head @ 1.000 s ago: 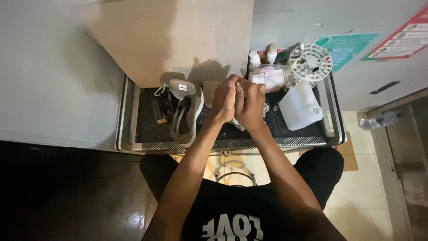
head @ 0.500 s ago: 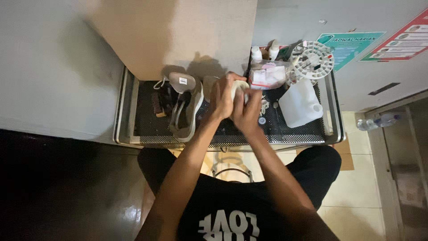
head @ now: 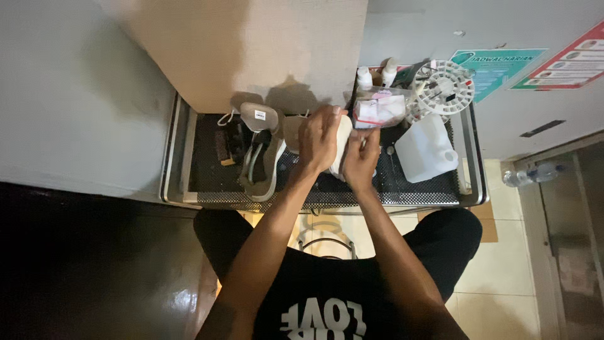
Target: The person scrubs the sole of a white sneaker with a small brush, focusing on the textured bottom surface. They hold the shoe in their left hand and scrub with their right hand, occasionally rotating the shoe to reach different areas of the sole.
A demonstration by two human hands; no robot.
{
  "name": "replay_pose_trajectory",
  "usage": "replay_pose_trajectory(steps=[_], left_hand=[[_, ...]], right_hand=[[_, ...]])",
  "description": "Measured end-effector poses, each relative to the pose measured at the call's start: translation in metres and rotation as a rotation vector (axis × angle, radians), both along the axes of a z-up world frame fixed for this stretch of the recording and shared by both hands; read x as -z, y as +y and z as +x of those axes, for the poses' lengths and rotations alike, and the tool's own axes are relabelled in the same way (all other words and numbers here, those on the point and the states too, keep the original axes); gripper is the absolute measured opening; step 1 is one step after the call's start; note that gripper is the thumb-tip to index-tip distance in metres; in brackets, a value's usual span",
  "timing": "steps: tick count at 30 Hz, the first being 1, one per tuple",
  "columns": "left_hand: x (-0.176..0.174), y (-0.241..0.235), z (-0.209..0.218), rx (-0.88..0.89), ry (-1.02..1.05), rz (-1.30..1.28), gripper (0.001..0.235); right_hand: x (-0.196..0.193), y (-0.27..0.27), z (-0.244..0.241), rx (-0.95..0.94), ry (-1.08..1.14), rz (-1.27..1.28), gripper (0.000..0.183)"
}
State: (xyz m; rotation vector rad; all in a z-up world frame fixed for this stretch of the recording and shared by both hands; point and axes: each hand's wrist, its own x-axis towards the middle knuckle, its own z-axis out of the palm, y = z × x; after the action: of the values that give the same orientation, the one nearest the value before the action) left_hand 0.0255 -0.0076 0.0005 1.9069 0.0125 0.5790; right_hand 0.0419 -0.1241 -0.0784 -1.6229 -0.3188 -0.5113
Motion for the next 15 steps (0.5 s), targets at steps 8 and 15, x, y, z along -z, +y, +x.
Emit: replay_pose_trajectory(steps=[8,15], left_hand=[[-0.005,0.012,-0.003,-0.02,0.02,-0.032,0.044],[-0.004,0.004,-0.004,-0.053,0.046,-0.064,0.038]], right_hand=[[0.031,0.001,-0.025,-0.031,0.056,-0.089,0.011],[-0.032,0.013,-0.024,-0.111,-0.075,-0.031,0.003]])
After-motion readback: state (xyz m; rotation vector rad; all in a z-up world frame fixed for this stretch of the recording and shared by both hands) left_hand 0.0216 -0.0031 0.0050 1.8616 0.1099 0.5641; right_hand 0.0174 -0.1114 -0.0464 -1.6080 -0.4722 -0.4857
